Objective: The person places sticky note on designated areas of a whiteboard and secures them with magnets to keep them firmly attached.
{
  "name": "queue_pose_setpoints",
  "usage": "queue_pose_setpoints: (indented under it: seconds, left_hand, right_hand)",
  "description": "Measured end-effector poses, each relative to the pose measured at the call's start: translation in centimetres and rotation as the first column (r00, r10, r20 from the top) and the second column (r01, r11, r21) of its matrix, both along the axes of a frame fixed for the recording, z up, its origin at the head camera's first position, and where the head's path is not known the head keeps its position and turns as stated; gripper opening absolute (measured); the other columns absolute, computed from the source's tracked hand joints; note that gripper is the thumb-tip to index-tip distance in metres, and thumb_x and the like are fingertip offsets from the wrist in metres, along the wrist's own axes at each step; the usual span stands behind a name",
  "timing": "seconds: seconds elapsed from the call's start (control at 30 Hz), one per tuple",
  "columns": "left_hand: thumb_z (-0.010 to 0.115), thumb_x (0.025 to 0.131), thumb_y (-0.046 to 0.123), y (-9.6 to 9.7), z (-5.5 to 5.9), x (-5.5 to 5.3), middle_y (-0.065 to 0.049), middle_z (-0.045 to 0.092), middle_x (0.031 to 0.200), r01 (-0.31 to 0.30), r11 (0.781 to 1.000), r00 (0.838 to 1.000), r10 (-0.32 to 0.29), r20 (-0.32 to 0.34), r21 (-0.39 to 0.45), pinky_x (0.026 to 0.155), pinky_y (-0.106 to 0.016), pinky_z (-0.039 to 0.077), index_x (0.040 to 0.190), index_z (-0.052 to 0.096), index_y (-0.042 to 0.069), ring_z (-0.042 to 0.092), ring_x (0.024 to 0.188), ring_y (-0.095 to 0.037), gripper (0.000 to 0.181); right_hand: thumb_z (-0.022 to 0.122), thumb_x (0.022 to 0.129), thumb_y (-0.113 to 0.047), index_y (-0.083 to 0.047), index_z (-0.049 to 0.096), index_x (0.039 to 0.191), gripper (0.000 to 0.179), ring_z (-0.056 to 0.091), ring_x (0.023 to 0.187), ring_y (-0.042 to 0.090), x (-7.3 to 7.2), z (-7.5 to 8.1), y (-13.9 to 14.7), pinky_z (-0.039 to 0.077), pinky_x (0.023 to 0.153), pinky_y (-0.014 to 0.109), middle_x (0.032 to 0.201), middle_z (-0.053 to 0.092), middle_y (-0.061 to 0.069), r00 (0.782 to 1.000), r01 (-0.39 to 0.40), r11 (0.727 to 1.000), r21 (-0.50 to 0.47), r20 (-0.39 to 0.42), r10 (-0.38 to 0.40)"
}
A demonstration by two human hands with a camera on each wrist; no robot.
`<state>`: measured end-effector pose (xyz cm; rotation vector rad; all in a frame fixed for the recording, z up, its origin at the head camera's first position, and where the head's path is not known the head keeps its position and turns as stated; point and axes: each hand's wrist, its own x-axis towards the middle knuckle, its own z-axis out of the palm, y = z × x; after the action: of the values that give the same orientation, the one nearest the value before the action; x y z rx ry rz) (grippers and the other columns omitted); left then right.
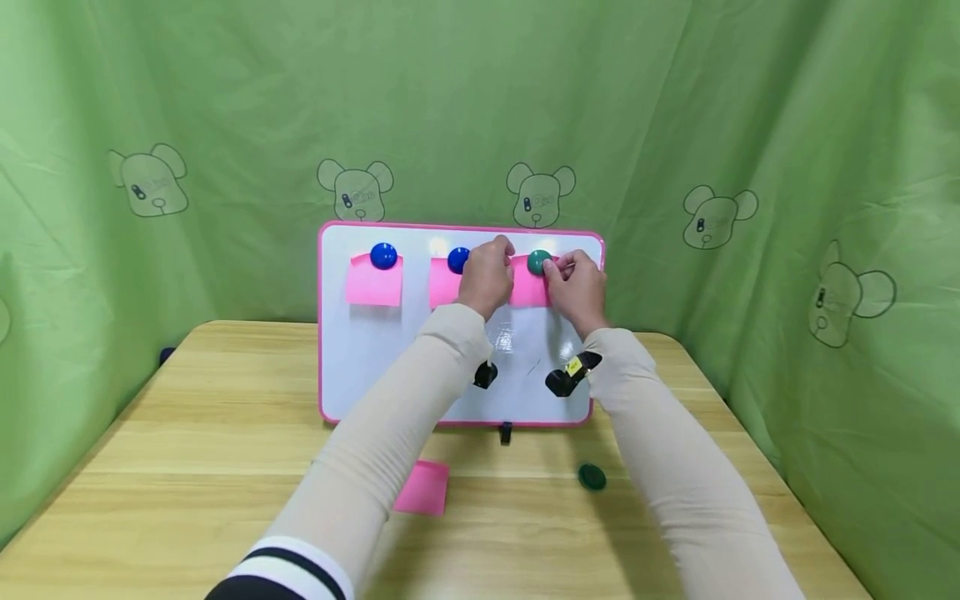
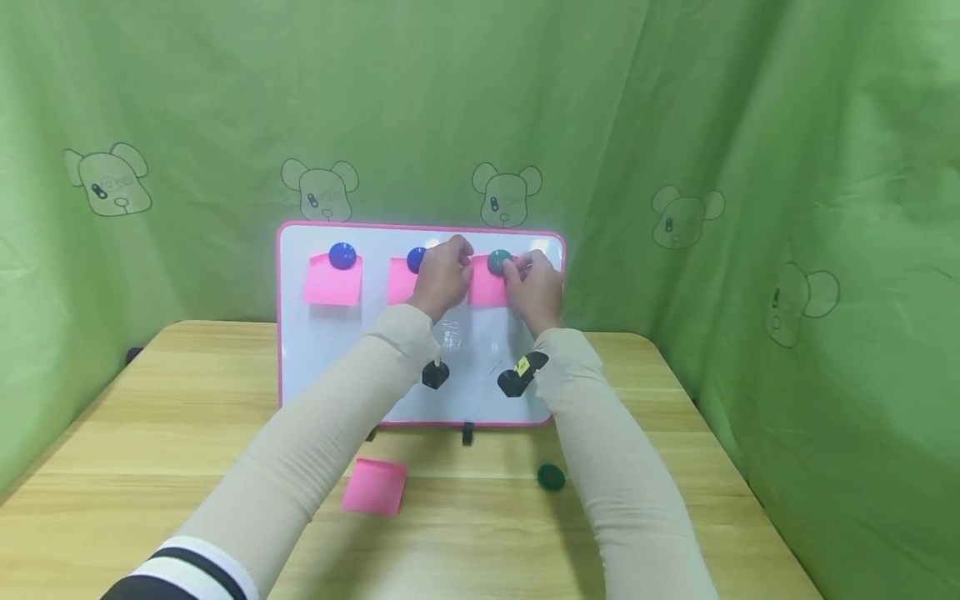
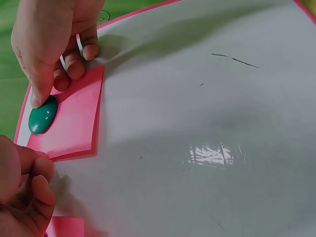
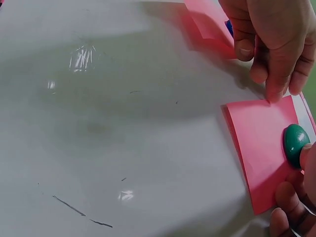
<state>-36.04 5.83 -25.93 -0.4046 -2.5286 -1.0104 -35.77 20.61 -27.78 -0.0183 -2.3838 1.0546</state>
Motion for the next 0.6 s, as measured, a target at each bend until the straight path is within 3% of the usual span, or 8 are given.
queue_pose_setpoints:
  seconds: [0.27,0.47,0.6]
  left_hand:
    - [0.062,0.093,0.006,-0.06,0.09,0.15,-0.007,0.065,0.098,0.013,1.0,1.0,-0.013,0.016,-0.023,0.077,-0.022,0.052,0.113,0.061,0.005,0.062,0.089,-0.017,0.021]
    - [0.058,0.096,0.011,-0.37,0.0,0.5,-0.005,0.063,0.089,0.051,0.999,0.996,-0.049,0.074,-0.015,0.064,-0.02,0.052,0.116,0.058,0.005,0.061,0.076,-0.014,0.02]
    - [0.048,0.1,0.017,-0.96,-0.21,0.8,-0.006,0.062,0.085,0.083,0.996,0.994,-0.084,0.069,0.014,0.058,-0.022,0.049,0.112,0.058,0.004,0.058,0.066,-0.015,0.02]
  right_hand:
    - [0.059,0.097,-0.024,-0.002,0.058,0.099,0.022,0.053,0.079,0.022,-0.07,-0.15,0.13,0.044,0.071,0.033,0.086,0.059,0.011,1.0,-0.014,1.0,-0.006,-0.005,0.014]
    - [0.059,0.096,-0.022,-0.003,0.059,0.099,0.02,0.055,0.083,0.024,0.01,-0.43,0.49,0.046,0.073,0.034,0.09,0.06,0.013,0.999,-0.032,0.999,-0.019,-0.009,0.031]
    - [0.058,0.096,-0.022,-0.001,0.06,0.103,0.022,0.057,0.084,0.023,0.38,-0.54,0.8,0.047,0.073,0.033,0.092,0.063,0.013,0.999,-0.054,0.998,-0.032,-0.002,0.054]
